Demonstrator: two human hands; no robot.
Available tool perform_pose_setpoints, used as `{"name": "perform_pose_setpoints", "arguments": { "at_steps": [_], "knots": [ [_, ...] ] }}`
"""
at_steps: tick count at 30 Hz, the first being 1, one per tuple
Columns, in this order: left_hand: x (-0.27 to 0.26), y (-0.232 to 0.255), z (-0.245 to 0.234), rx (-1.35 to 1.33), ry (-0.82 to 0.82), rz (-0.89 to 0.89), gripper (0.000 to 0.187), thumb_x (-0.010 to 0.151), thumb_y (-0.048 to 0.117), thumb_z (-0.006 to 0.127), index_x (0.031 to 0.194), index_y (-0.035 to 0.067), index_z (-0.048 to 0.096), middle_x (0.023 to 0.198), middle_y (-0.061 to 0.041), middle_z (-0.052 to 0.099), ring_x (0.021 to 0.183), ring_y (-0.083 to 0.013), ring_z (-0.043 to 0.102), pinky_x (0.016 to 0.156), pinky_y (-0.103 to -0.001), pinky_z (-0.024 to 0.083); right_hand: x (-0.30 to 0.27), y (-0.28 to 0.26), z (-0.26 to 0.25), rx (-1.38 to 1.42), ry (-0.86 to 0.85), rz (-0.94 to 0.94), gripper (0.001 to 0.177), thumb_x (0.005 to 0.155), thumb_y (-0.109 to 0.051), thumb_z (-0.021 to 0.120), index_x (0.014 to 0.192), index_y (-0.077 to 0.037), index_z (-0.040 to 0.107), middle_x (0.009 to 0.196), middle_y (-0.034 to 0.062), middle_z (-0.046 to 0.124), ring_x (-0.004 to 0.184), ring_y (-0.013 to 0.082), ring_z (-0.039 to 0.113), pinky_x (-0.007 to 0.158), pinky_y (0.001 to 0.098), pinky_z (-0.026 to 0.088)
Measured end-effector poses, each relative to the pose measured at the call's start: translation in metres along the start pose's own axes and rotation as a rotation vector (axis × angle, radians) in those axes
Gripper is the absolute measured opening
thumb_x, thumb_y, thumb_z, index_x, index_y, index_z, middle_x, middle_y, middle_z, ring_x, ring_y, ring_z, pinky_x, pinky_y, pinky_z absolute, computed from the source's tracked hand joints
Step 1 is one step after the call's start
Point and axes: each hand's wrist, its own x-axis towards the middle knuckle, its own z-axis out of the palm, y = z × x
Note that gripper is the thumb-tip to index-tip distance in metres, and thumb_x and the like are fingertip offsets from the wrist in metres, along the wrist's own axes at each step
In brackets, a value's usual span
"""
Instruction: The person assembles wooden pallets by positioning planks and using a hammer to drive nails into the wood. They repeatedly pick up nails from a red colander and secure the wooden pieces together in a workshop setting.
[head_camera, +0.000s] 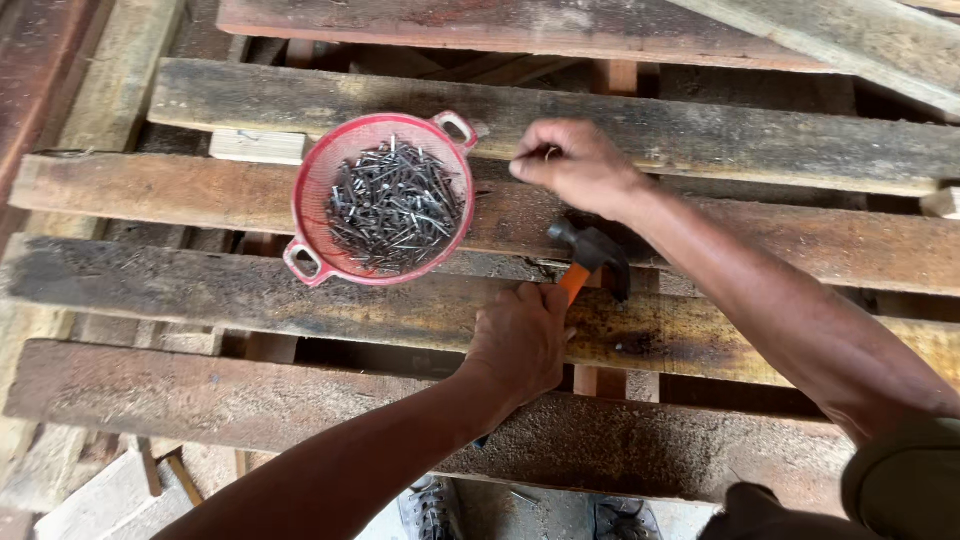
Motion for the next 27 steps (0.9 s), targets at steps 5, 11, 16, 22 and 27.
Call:
{"name": "perform_pose_setpoints", "arguments": {
  "at_steps": [5, 11, 16, 22, 27],
  "knots": [
    [0.001, 0.005, -0.001, 0.026, -0.007, -0.036, 0.054, 0.09, 0.046, 0.059, 0.118, 0.0, 0.058, 0.081, -0.011, 0.053, 0.068, -0.0343, 0.064, 0.041, -0.049, 0.053, 0.024, -0.027, 0.071, -0.309, -0.063, -0.574, 0.01, 0.092, -0.005, 0.086, 0.1, -0.008, 0.085, 0.094, 0.0182, 0.077, 0.092, 0.0376, 0.076, 0.087, 0.0469, 0.06],
    [0.007, 0.006, -0.002, -0.054, -0.045, -0.06, 0.059, 0.092, 0.049, 0.063, 0.121, -0.002, 0.057, 0.084, -0.012, 0.057, 0.072, -0.0365, 0.067, 0.043, -0.051, 0.054, 0.06, -0.054, 0.122, -0.933, -0.15, -0.257, 0.006, 0.097, -0.021, 0.078, 0.096, -0.016, 0.081, 0.091, 0.0074, 0.078, 0.084, 0.0231, 0.079, 0.083, 0.0413, 0.065],
    [0.007, 0.006, -0.003, -0.048, -0.052, -0.062, 0.057, 0.092, 0.049, 0.062, 0.12, 0.0, 0.057, 0.083, -0.011, 0.057, 0.071, -0.0341, 0.066, 0.043, -0.049, 0.055, 0.056, -0.057, 0.095, -0.661, -0.109, -0.226, 0.005, 0.096, -0.02, 0.085, 0.1, -0.02, 0.089, 0.09, 0.0086, 0.081, 0.09, 0.0289, 0.081, 0.085, 0.0404, 0.062],
    [0.007, 0.006, 0.001, -0.081, -0.018, -0.07, 0.062, 0.084, 0.051, 0.068, 0.119, 0.001, 0.058, 0.083, -0.01, 0.055, 0.069, -0.0347, 0.065, 0.042, -0.051, 0.053, 0.059, -0.023, 0.089, -0.336, -0.087, -0.407, 0.008, 0.094, -0.014, 0.086, 0.096, -0.008, 0.082, 0.083, 0.0171, 0.077, 0.084, 0.034, 0.077, 0.079, 0.0435, 0.058],
    [0.001, 0.001, 0.003, -0.052, -0.026, -0.04, 0.057, 0.097, 0.055, 0.06, 0.123, 0.004, 0.058, 0.088, -0.012, 0.06, 0.066, -0.0318, 0.063, 0.041, -0.046, 0.048, 0.011, -0.035, 0.017, -0.304, 0.062, -0.342, 0.011, 0.096, -0.008, 0.088, 0.098, -0.01, 0.078, 0.088, 0.0068, 0.078, 0.083, 0.0203, 0.076, 0.083, 0.0338, 0.06]
  ]
}}
